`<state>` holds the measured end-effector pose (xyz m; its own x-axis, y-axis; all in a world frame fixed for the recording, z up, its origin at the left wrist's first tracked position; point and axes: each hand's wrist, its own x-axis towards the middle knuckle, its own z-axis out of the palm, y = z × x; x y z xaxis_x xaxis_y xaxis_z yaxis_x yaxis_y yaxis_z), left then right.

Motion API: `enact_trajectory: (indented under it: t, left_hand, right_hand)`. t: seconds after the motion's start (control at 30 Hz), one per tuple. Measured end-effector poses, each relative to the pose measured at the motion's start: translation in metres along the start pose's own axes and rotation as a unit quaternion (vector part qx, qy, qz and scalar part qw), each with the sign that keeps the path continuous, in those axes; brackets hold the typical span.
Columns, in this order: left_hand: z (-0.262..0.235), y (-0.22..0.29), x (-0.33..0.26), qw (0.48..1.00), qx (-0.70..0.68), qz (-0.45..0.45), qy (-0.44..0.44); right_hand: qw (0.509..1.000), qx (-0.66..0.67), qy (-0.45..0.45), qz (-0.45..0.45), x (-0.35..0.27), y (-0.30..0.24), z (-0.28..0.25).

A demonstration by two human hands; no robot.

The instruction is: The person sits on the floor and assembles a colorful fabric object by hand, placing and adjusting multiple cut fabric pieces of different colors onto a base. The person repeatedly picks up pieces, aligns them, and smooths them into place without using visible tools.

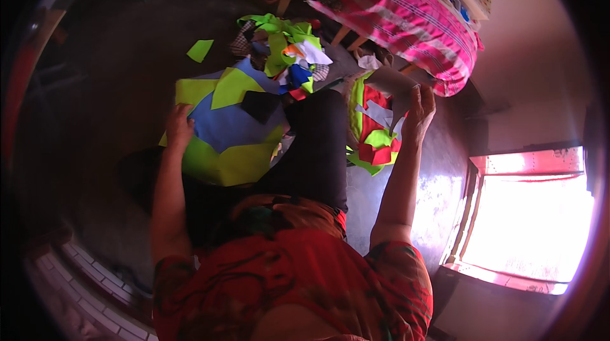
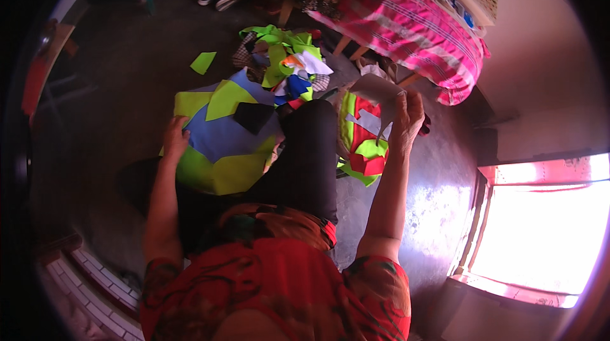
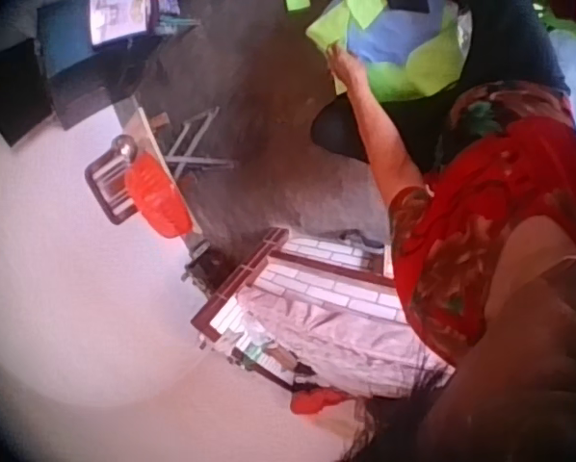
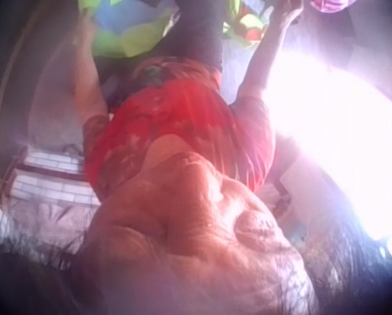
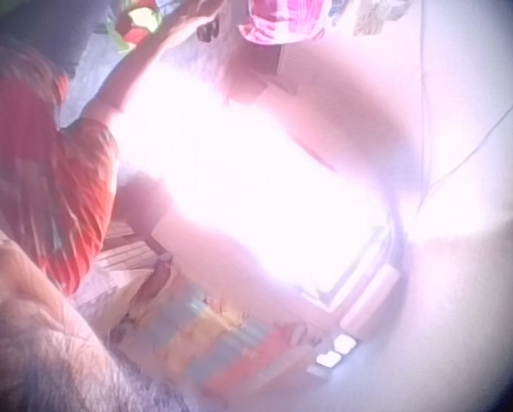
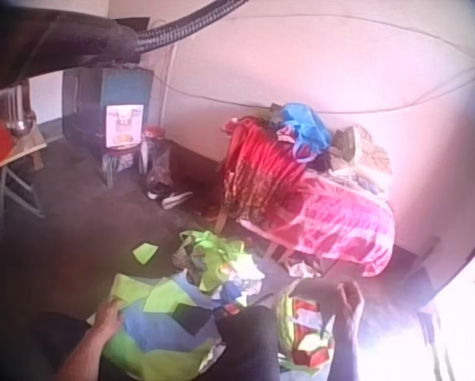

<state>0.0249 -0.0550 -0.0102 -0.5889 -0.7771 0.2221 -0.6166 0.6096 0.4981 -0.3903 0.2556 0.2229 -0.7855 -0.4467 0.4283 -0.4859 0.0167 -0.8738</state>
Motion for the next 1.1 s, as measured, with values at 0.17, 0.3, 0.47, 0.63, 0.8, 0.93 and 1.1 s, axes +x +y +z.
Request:
enact_trajectory:
  t: [0.17, 0.3, 0.47, 0.63, 0.8, 0.93, 1.1]
  left_hand:
    - [-0.01, 0.01, -0.001, 0.999, 0.005, 0.018, 0.05]
    - [-0.028, 0.037, 0.002, 0.993, -0.109, 0.03, 0.039]
    - [-0.052, 0.097, -0.017, 0.805, -0.526, -0.15, -0.229]
    - [-0.046, 0.114, -0.038, 0.883, -0.408, -0.006, -0.23]
    - [-0.027, 0.125, -0.046, 0.934, -0.285, 0.034, -0.215]
    - [-0.025, 0.122, -0.043, 0.897, -0.363, -0.024, -0.252]
    - [-0.029, 0.102, -0.037, 0.894, -0.339, -0.085, -0.28]
  right_hand:
    - [0.96, 0.197, -0.132, 0.145, -0.028, -0.004, 0.07]
    - [0.909, 0.271, -0.236, 0.212, -0.068, 0.008, 0.134]
    - [0.859, 0.144, -0.42, 0.255, -0.123, 0.004, 0.184]
    - [0.791, 0.158, -0.476, 0.349, -0.164, 0.014, 0.208]
    - [0.774, 0.148, -0.513, 0.341, -0.175, 0.032, 0.212]
    - [0.753, 0.181, -0.529, 0.348, -0.169, 0.025, 0.208]
    - [0.753, 0.15, -0.551, 0.327, -0.152, 0.018, 0.204]
